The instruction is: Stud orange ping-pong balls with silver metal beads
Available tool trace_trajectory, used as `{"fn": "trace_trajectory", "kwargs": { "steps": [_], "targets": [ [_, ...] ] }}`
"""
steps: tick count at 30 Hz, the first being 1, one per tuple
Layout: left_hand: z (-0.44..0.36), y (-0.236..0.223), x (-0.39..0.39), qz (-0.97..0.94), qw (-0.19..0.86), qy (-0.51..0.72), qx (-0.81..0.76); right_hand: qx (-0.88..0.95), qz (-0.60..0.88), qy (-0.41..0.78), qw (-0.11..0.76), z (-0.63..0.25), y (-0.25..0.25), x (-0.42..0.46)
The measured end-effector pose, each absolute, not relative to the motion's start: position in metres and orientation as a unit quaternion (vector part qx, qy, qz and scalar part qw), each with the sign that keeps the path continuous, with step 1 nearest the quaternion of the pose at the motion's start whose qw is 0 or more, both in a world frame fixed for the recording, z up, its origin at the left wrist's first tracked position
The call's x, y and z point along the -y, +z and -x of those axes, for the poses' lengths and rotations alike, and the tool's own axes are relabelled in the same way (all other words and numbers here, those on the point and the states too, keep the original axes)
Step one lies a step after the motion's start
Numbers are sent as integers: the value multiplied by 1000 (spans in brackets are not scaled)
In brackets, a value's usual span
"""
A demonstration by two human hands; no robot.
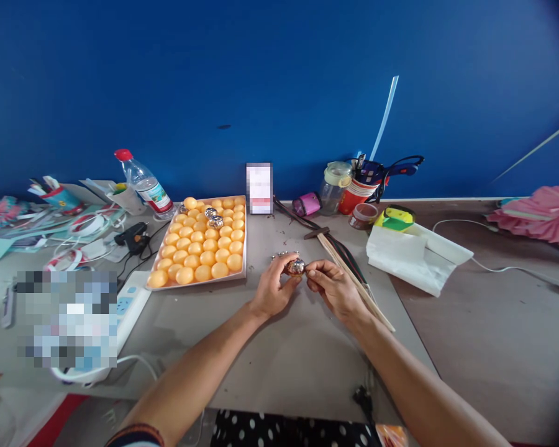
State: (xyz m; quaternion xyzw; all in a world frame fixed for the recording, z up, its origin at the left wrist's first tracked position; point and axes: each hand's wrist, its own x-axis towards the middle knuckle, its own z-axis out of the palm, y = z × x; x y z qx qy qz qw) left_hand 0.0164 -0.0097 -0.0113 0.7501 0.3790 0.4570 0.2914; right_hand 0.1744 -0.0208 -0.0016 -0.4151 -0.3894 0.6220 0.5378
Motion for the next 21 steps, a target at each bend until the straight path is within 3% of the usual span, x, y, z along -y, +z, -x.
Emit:
{"fn": "trace_trajectory", "kwargs": {
  "steps": [21],
  "targets": [
    [-14,-11,8,-796,227,438,-350,377,412,655,509,-173,1,22]
  ]
}}
